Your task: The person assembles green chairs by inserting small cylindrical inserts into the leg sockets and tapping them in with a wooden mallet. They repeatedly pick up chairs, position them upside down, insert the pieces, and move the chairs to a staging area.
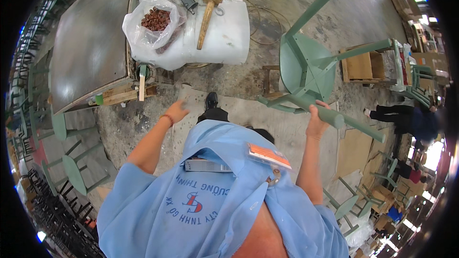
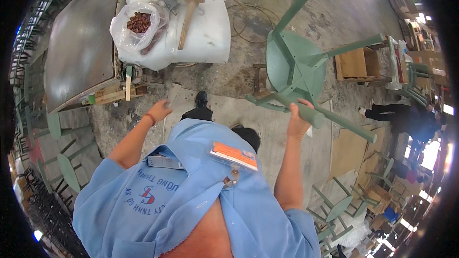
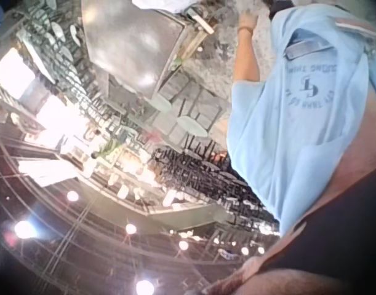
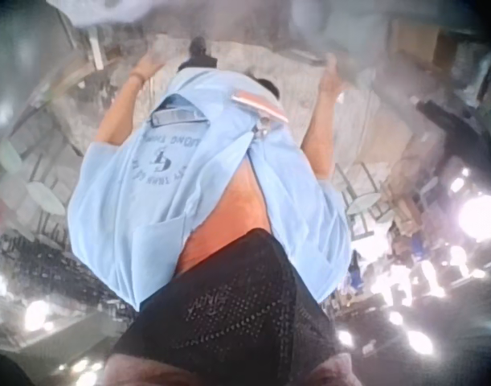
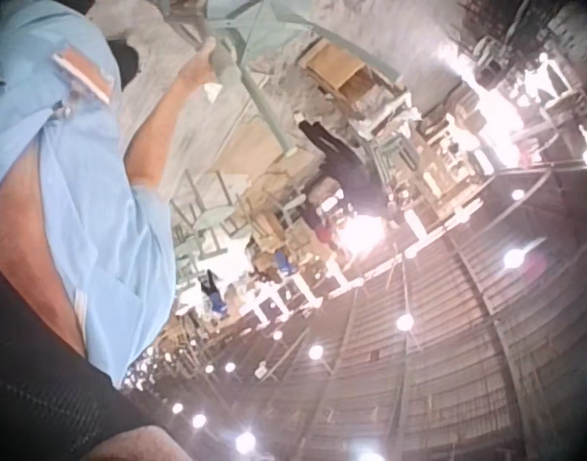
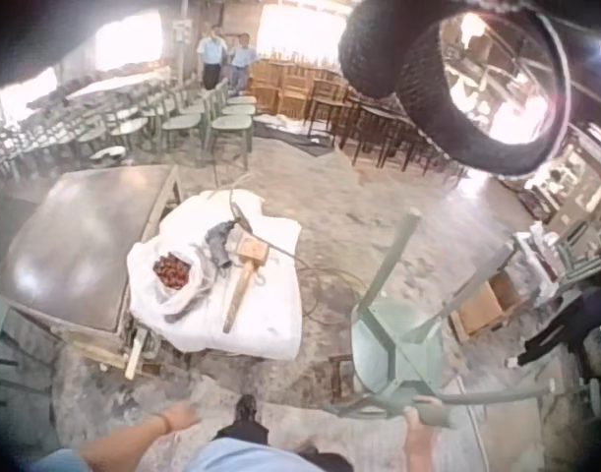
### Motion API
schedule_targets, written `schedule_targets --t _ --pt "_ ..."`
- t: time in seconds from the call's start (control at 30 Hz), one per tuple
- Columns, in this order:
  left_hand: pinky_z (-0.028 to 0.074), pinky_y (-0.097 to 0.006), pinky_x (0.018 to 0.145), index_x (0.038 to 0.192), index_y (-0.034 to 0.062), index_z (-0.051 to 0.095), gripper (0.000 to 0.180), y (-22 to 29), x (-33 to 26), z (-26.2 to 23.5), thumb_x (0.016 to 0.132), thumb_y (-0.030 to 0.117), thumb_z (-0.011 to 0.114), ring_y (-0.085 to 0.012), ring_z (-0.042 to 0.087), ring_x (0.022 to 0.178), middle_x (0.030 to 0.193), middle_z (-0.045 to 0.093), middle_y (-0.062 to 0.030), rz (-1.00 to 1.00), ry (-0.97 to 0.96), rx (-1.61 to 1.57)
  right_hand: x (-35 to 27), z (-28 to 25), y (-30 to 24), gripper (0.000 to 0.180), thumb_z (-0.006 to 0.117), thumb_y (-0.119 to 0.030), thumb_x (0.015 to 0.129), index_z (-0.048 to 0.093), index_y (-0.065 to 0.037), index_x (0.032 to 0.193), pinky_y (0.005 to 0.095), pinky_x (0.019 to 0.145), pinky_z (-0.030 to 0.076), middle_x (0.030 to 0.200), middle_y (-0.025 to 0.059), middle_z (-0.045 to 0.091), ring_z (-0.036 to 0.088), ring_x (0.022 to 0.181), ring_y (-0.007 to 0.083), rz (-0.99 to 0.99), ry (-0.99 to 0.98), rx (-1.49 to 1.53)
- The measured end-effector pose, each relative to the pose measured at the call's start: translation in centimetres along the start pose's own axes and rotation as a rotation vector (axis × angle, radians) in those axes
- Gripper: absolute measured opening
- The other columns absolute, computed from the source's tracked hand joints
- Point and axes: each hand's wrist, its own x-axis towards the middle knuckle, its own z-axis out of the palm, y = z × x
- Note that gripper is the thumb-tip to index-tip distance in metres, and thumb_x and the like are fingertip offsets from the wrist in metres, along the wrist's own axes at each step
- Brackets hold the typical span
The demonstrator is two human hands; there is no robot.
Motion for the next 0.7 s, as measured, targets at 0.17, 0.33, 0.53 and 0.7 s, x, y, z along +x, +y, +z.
schedule_targets --t 0.17,0.33,0.53,0.7 --pt "0.046 -0.039 0.097 0.124 -0.0004 0.058 0.054 -10.5 -1.5 -2.8 0.079 0.027 0.068 -0.0344 0.059 0.114 0.118 0.063 -0.0249 -0.259 -0.179 0.342 1.0 2.2 -1.5 0.032 0.069 -0.007 0.071 0.062 0.0 0.101 0.0363 0.09 0.045 0.101 0.011 0.06 0.056 0.097 0.0234 0.009 0.138 0.185" --pt "0.049 -0.038 0.087 0.111 0.0018 0.066 0.038 -9.5 0.1 -7.3 0.083 0.027 0.064 -0.0291 0.063 0.101 0.104 0.068 -0.0184 -0.163 -0.074 -0.06 3.0 2.7 -2.0 0.031 0.065 -0.009 0.068 0.061 0.0 0.098 0.0359 0.09 0.044 0.102 0.0109 0.06 0.055 0.097 0.0232 -0.007 0.035 0.172" --pt "0.052 -0.029 0.071 0.101 0.0012 0.065 0.026 -2.9 -1.4 -16.0 0.088 0.023 0.06 -0.0118 0.062 0.081 0.09 0.067 -0.0053 -0.025 -0.028 -0.438 6.2 0.5 -5.7 0.038 0.064 -0.013 0.065 0.06 -0.001 0.101 0.0331 0.087 0.043 0.098 0.0089 0.059 0.054 0.092 0.0215 -0.026 -0.116 -0.044" --pt "0.051 -0.027 0.067 0.098 -0.0018 0.063 0.023 2.2 -2.4 -21.9 0.09 0.019 0.057 -0.011 0.06 0.074 0.085 0.066 -0.0059 0.103 -0.015 -0.448 5.3 0.2 -7.6 0.039 0.063 -0.011 0.068 0.06 0.0 0.106 0.035 0.092 0.042 0.103 0.0108 0.06 0.054 0.099 0.0221 -0.028 -0.101 -0.258"
